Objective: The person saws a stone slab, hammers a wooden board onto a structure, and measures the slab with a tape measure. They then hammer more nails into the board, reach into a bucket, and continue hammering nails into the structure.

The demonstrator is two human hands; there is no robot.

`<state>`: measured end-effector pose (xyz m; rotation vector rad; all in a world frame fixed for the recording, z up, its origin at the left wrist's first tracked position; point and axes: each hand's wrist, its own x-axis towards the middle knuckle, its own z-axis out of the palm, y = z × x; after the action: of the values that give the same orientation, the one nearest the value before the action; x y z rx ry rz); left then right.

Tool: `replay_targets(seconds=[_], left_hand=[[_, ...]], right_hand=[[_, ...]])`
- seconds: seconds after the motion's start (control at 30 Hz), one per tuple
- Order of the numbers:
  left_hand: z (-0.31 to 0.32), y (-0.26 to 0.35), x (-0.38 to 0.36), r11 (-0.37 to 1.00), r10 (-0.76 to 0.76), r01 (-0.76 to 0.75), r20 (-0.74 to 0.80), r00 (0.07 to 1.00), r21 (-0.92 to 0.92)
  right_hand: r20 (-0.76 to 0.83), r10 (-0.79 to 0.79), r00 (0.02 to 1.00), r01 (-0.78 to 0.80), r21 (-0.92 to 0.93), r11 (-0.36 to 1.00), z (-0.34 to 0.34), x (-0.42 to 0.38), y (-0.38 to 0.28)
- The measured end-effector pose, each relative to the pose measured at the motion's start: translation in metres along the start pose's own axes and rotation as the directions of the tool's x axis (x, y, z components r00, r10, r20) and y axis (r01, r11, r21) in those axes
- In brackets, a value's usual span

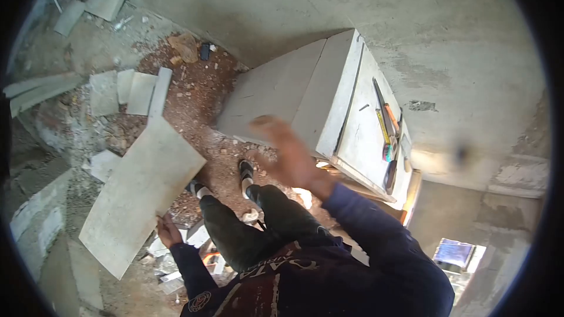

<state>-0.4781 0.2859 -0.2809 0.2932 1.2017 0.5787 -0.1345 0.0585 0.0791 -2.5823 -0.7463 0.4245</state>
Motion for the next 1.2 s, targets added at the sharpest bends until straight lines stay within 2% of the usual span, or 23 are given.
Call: replay_targets(seconds=[0.1,0.2,0.27,0.3,0.37,0.4,0.47,0.5,0.57,0.6,0.63,0.67,0.73,0.77,0.8,0.83,0.87,0.93,1.0,1.03,1.1,1.13,1.2], left_hand=[[0.050,0.028,-0.050,0.998,0.055,-0.051,0.079,0.995,-0.048],[0.109,0.053,-0.084,0.984,0.144,-0.115,0.238,0.960,-0.135],[0.162,0.066,-0.124,0.970,0.095,-0.094,-0.006,0.995,-0.223],[0.171,0.069,-0.131,0.959,0.163,-0.162,-0.011,0.987,-0.231],[0.186,0.062,-0.134,0.947,0.315,-0.255,0.406,0.858,-0.196],[0.200,0.061,-0.149,0.936,0.348,-0.285,0.418,0.839,-0.208],[0.233,0.052,-0.177,0.956,0.245,-0.154,0.393,0.886,-0.250],[0.229,0.041,-0.174,0.955,0.254,-0.148,0.445,0.859,-0.258],[0.242,0.026,-0.193,0.947,0.280,-0.162,0.467,0.839,-0.277],[0.250,0.017,-0.202,0.944,0.286,-0.155,0.488,0.825,-0.290],[0.254,0.011,-0.211,0.947,0.312,-0.184,0.613,0.726,-0.263],[0.257,0.003,-0.220,0.946,0.317,-0.192,0.610,0.726,-0.263],[0.287,-0.002,-0.259,0.964,0.267,-0.211,0.537,0.800,-0.165],[0.286,0.002,-0.268,0.990,0.103,-0.139,0.543,0.833,0.025],[0.285,0.004,-0.287,0.992,0.098,-0.128,0.538,0.837,0.018],[0.284,0.010,-0.311,0.807,0.077,-0.367,0.535,0.841,0.462],[0.282,0.017,-0.337,0.385,0.051,-0.499,0.522,0.852,0.777],[0.282,0.035,-0.395,-0.122,0.208,-0.778,0.782,0.587,0.616],[0.334,0.053,-0.450,-0.608,0.300,-0.752,0.951,0.077,0.253],[0.354,0.063,-0.457,-0.600,0.291,-0.759,0.953,0.090,0.254],[0.381,0.084,-0.455,-0.863,0.129,-0.461,0.972,0.196,0.207],[0.380,0.089,-0.438,-0.861,0.107,-0.473,0.976,0.188,0.186],[0.376,0.095,-0.383,-0.568,-0.087,-0.690,0.802,0.591,0.448]], right_hand=[[0.117,-0.081,0.990,0.069,0.105,0.992,0.036,0.013,-0.024],[0.063,-0.074,0.995,0.060,0.200,0.978,0.048,0.012,-0.042],[0.014,-0.182,0.983,0.168,0.313,0.935,0.027,0.013,-0.049],[-0.098,-0.311,0.945,0.326,0.262,0.908,0.010,0.021,-0.053],[-0.319,-0.510,0.799,0.577,0.163,0.801,-0.036,0.041,-0.069],[-0.372,-0.556,0.743,0.644,0.174,0.745,-0.060,0.049,-0.082],[-0.443,-0.642,0.625,0.738,0.068,0.671,-0.085,0.070,-0.106],[-0.455,-0.647,0.611,0.748,0.066,0.660,-0.091,0.077,-0.114],[-0.449,-0.755,0.478,0.761,-0.217,0.611,-0.102,0.089,-0.126],[-0.458,-0.756,0.468,0.765,-0.219,0.606,-0.109,0.091,-0.125],[-0.272,-0.786,0.555,0.771,-0.185,0.609,-0.115,0.092,-0.123],[-0.068,-0.788,0.612,0.775,-0.149,0.614,-0.121,0.091,-0.118],[-0.097,-0.804,0.587,0.803,-0.052,0.593,-0.124,0.095,-0.099],[-0.119,-0.811,0.573,0.819,0.040,0.573,-0.122,0.095,-0.087],[-0.106,-0.812,0.574,0.818,0.040,0.574,-0.119,0.093,-0.073],[-0.144,-0.830,0.538,0.838,-0.011,0.545,-0.117,0.093,-0.058],[-0.183,-0.842,0.507,0.850,-0.056,0.524,-0.116,0.091,-0.044],[-0.157,-0.828,0.538,0.836,-0.020,0.548,-0.119,0.090,-0.017],[-0.128,-0.810,0.572,0.818,0.021,0.574,-0.120,0.087,0.011],[-0.135,-0.809,0.571,0.818,0.022,0.574,-0.119,0.086,0.023],[-0.148,-0.800,0.582,0.811,0.027,0.585,-0.110,0.089,0.044],[-0.155,-0.785,0.599,0.797,0.022,0.604,-0.108,0.091,0.050],[-0.165,-0.794,0.585,0.804,-0.011,0.595,-0.111,0.090,0.066]])
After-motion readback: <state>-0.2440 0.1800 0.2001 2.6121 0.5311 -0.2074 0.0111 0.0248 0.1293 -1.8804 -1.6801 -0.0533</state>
